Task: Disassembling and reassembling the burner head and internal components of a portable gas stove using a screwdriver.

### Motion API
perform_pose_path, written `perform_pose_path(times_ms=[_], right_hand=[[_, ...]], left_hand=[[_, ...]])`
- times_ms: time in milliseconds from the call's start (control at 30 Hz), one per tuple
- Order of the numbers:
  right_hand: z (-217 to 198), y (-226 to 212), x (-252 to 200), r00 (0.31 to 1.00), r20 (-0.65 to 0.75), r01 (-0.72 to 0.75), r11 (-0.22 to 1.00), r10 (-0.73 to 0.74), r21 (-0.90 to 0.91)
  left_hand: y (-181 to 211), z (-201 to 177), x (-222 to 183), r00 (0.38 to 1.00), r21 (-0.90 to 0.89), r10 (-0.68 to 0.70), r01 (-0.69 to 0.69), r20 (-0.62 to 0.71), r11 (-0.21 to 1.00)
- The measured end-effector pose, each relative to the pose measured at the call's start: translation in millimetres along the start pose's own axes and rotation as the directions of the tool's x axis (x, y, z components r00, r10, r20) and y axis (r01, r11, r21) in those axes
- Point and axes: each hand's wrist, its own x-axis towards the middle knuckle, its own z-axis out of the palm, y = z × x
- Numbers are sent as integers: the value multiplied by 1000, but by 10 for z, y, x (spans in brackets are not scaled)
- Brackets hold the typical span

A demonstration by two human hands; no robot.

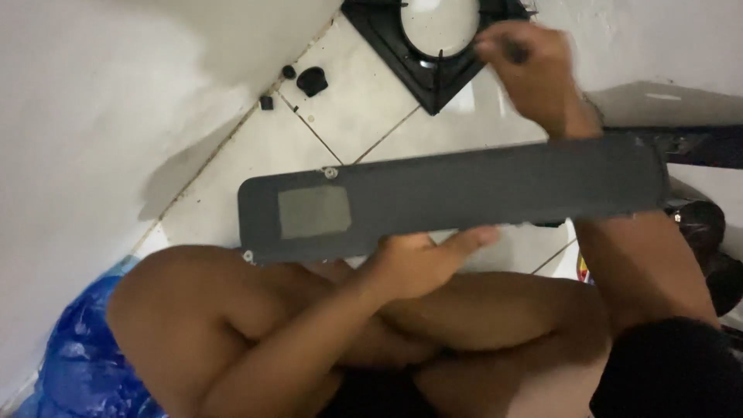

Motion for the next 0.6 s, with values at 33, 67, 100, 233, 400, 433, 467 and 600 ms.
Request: perform_pose_path(times_ms=[33, 67, 100, 233, 400, 433, 467, 600], right_hand=[[-119, 145, -205, 1000, -4, 6, 1000, -6, 0], [-246, 291, -412, 983, -106, -139, 983, 152, 117], [-389, 433, -638, 929, -187, -270, 931, 319, 246], [-980, -310, -1032, 745, -354, -465, 821, 565, 331], [-1132, -1279, -1276, 465, -543, -330, 706, 699, 626], [-1034, -1525, -1272, 457, -555, -323, 711, 695, 625], [-931, -1764, -1264, 497, -540, -405, 732, 679, 548], [-443, -2321, -1116, 642, -466, -450, 791, 609, 414]], left_hand=[[-10, 15, 11, 1000, 4, 6, -6, -3, 1000], [-14, 36, 20, 992, -47, 124, -125, -27, 991], [-17, 56, 35, 969, -94, 243, -246, -46, 965], [77, 121, 96, 994, -134, -103, 100, -20, 986], [-36, 39, 157, 972, 186, -223, 232, -69, 955], [-19, 14, 157, 975, 196, -213, 221, -62, 955], [-4, -10, 163, 939, 226, -337, 344, -68, 911], [-346, 4, 297, 906, 270, -404, 424, -128, 865]])
